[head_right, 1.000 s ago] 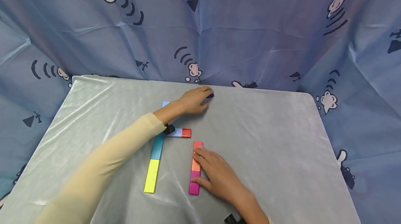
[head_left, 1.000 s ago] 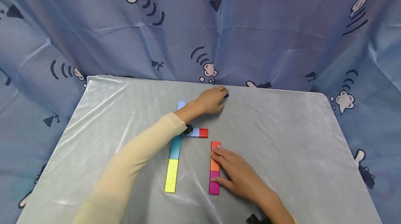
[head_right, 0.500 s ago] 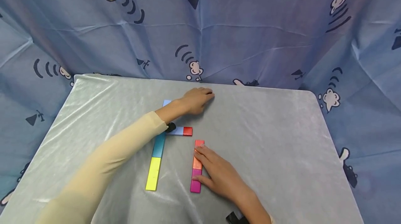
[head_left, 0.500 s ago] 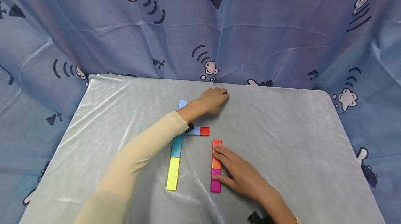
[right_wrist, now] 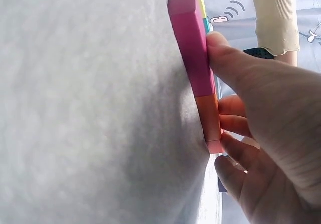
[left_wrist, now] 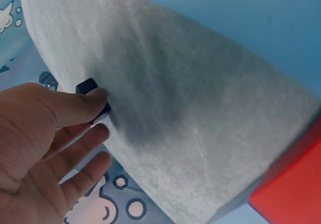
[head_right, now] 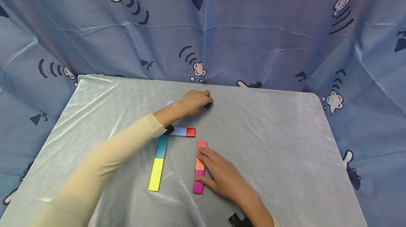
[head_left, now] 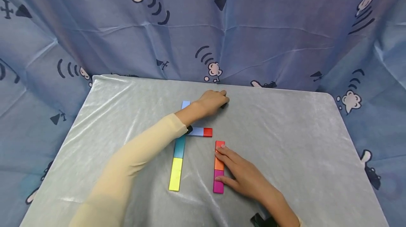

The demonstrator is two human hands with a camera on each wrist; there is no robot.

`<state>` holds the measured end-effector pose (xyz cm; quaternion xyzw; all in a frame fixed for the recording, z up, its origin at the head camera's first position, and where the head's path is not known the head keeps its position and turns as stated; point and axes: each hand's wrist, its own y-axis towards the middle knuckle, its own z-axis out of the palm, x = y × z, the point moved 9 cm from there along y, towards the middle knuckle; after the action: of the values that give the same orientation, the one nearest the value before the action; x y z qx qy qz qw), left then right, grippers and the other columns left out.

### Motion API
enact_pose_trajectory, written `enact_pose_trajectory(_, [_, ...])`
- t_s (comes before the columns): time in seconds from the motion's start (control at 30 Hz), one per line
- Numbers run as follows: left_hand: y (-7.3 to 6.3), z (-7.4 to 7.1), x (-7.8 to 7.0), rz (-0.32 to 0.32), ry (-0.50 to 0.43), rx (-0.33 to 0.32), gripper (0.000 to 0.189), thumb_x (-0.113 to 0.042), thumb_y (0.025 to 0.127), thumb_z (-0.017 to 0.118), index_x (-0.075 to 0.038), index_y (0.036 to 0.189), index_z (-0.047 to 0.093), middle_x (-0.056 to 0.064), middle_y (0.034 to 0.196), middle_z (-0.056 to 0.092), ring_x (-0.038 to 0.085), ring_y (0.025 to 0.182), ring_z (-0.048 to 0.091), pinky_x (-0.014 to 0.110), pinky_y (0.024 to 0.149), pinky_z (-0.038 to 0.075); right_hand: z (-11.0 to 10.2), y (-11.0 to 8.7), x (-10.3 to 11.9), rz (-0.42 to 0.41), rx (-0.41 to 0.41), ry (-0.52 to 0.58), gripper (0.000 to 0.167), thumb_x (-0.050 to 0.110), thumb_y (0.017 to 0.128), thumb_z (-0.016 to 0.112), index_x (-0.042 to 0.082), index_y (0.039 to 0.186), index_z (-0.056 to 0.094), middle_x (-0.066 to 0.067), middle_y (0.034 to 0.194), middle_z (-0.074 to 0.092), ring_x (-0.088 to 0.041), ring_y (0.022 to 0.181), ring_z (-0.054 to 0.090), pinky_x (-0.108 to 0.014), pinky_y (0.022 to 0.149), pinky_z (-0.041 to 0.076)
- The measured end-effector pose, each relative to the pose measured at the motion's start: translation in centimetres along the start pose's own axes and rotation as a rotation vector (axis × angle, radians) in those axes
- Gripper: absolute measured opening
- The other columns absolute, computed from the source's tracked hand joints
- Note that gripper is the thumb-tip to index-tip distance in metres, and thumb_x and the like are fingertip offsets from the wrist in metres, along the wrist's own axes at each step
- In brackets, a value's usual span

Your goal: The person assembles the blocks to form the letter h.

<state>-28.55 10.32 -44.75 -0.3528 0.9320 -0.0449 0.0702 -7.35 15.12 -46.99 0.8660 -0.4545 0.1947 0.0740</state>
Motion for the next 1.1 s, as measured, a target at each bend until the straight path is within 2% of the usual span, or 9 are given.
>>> enact_pose_trajectory(0.17, [0.2, 0.1, -0.4, 0.007, -0.033, -0.006, 0.029, 0.001, 0.099, 0.064, -0.013, 0.122, 0.074, 0.010, 0.121, 0.069, 0.026, 0.104, 0.071, 0.042, 0.091, 0.061, -0.3, -0.1, 0.0, -0.007, -0.012, -0.004, 0.076, 0.048, 0.094, 0.079, 0.011, 0.156, 0.054, -0.003, 0.164, 0.049, -0.023, 0.151, 0.052, -0.045, 0.116, 0.053])
enact_pose_trajectory(0.37, [0.2, -0.2, -0.5, 0.007, -0.059, -0.007, 0.022, 0.002, 0.099, 0.064, -0.007, 0.116, 0.075, 0.012, 0.119, 0.074, 0.029, 0.110, 0.072, 0.045, 0.096, 0.060, -0.5, -0.1, 0.0, -0.012, -0.030, -0.001, 0.076, 0.045, 0.092, 0.081, 0.010, 0.155, 0.055, -0.004, 0.164, 0.049, -0.024, 0.150, 0.053, -0.045, 0.115, 0.054])
enact_pose_trajectory(0.57, [-0.3, 0.1, -0.4, 0.012, -0.057, 0.008, 0.021, -0.003, 0.100, 0.066, -0.009, 0.119, 0.074, 0.010, 0.118, 0.073, 0.027, 0.109, 0.071, 0.042, 0.096, 0.060, -0.3, 0.0, 0.1, -0.018, -0.033, 0.001, 0.075, 0.044, 0.093, 0.080, 0.010, 0.155, 0.054, -0.003, 0.164, 0.049, -0.025, 0.150, 0.053, -0.046, 0.115, 0.053])
enact_pose_trajectory(0.9, [-2.5, 0.4, -1.4, 0.076, -0.121, 0.031, 0.021, -0.014, 0.100, 0.073, -0.010, 0.120, 0.074, 0.008, 0.117, 0.072, 0.024, 0.107, 0.070, 0.039, 0.099, 0.058, 0.0, 0.2, 0.3, -0.035, -0.039, 0.008, 0.075, 0.043, 0.093, 0.081, 0.010, 0.155, 0.055, -0.004, 0.164, 0.050, -0.025, 0.149, 0.053, -0.047, 0.117, 0.052])
enact_pose_trajectory(1.1, [-3.7, 0.6, -2.9, 0.140, -0.119, 0.048, 0.018, -0.015, 0.100, 0.071, -0.012, 0.118, 0.075, 0.006, 0.112, 0.072, 0.022, 0.103, 0.070, 0.037, 0.095, 0.059, 0.0, 0.1, 0.2, -0.039, -0.051, 0.015, 0.076, 0.042, 0.093, 0.082, 0.010, 0.155, 0.054, -0.003, 0.164, 0.049, -0.024, 0.149, 0.053, -0.047, 0.116, 0.053])
